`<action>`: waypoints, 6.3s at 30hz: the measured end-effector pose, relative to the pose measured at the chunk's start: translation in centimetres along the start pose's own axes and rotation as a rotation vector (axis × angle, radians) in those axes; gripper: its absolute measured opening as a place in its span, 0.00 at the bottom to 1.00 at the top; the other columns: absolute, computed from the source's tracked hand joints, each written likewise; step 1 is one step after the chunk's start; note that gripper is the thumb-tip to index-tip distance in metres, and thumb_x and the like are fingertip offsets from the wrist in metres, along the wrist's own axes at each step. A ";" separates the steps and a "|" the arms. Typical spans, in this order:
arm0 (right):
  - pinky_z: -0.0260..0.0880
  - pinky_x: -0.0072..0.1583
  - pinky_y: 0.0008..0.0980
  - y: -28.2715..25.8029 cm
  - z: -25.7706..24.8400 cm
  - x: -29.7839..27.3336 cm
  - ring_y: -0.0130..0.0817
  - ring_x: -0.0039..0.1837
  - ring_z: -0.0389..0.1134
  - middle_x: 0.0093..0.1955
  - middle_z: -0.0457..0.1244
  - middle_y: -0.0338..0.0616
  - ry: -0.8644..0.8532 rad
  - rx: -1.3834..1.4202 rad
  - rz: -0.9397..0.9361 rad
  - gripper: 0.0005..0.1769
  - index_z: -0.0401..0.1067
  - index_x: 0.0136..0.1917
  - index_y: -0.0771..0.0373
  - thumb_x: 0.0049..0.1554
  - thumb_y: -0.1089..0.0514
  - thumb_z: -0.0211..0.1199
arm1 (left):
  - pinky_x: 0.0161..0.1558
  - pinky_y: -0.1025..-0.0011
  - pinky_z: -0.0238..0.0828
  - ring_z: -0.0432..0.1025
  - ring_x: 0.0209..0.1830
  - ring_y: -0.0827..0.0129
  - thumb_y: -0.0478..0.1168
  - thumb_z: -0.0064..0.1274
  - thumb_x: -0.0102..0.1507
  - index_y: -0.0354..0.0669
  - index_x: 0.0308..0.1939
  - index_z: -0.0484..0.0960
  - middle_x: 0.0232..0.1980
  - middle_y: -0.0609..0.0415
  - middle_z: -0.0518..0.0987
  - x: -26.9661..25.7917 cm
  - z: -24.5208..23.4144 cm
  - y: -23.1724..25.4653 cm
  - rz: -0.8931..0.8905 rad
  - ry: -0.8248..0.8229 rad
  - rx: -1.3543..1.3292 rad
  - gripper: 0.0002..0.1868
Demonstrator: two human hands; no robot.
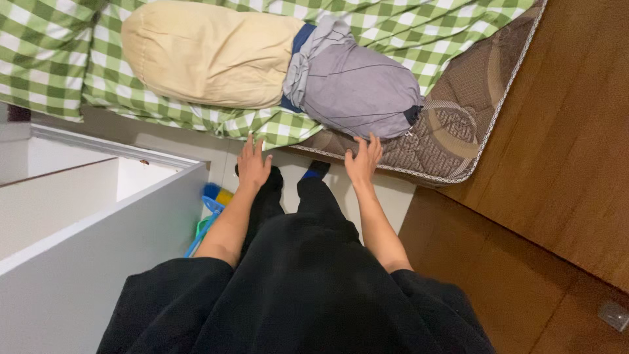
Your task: The person places a long pillow into a pillowcase, spreads a bedsheet over a mattress, and smooths it by hand before tucking the edges under the mattress and placing the pillow and a cushion on top.
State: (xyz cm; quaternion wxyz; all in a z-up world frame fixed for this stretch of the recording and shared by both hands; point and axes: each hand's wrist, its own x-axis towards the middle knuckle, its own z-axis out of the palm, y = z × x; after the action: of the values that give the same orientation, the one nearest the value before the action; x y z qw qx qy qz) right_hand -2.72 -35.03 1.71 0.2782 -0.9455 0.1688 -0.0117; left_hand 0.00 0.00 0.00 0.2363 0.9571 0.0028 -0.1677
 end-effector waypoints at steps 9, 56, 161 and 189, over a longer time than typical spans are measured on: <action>0.27 0.77 0.67 -7.0 -5.2 3.4 0.66 0.82 0.37 0.82 0.42 0.65 0.075 -0.045 -0.174 0.27 0.73 0.67 0.57 0.54 0.53 0.67 | 0.72 0.46 0.49 0.51 0.78 0.40 0.43 0.57 0.61 0.50 0.78 0.63 0.82 0.41 0.51 2.0 -4.7 8.5 0.219 0.284 0.149 0.40; 0.40 0.78 0.56 -17.0 -12.0 12.5 0.47 0.76 0.55 0.66 0.60 0.46 0.182 0.102 -0.560 0.14 0.76 0.51 0.57 0.52 0.65 0.71 | 0.69 0.52 0.57 0.70 0.59 0.54 0.39 0.62 0.59 0.42 0.61 0.77 0.55 0.47 0.78 15.6 -20.2 -2.1 0.419 0.332 0.427 0.26; 0.69 0.54 0.38 -14.9 -2.0 14.9 0.44 0.53 0.67 0.52 0.69 0.50 0.053 0.376 0.026 0.15 0.74 0.55 0.65 0.57 0.56 0.60 | 0.41 0.50 0.68 0.74 0.39 0.43 0.44 0.54 0.60 0.39 0.37 0.81 0.37 0.39 0.79 7.1 -23.8 12.8 0.869 0.225 -0.400 0.11; 0.62 0.47 0.38 -28.3 -16.7 22.9 0.39 0.44 0.60 0.44 0.65 0.55 0.089 0.520 -0.179 0.09 0.71 0.47 0.71 0.57 0.63 0.55 | 0.58 0.54 0.69 0.74 0.58 0.50 0.48 0.58 0.61 0.43 0.54 0.77 0.56 0.46 0.80 0.8 -34.1 25.6 0.984 0.498 -0.635 0.21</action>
State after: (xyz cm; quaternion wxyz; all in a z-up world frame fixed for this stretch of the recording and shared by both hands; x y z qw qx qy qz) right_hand 25.80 -28.85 29.17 0.5017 -0.8521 0.0879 -0.1205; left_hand 13.84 -7.31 39.69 0.5502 0.7400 -0.3329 0.1971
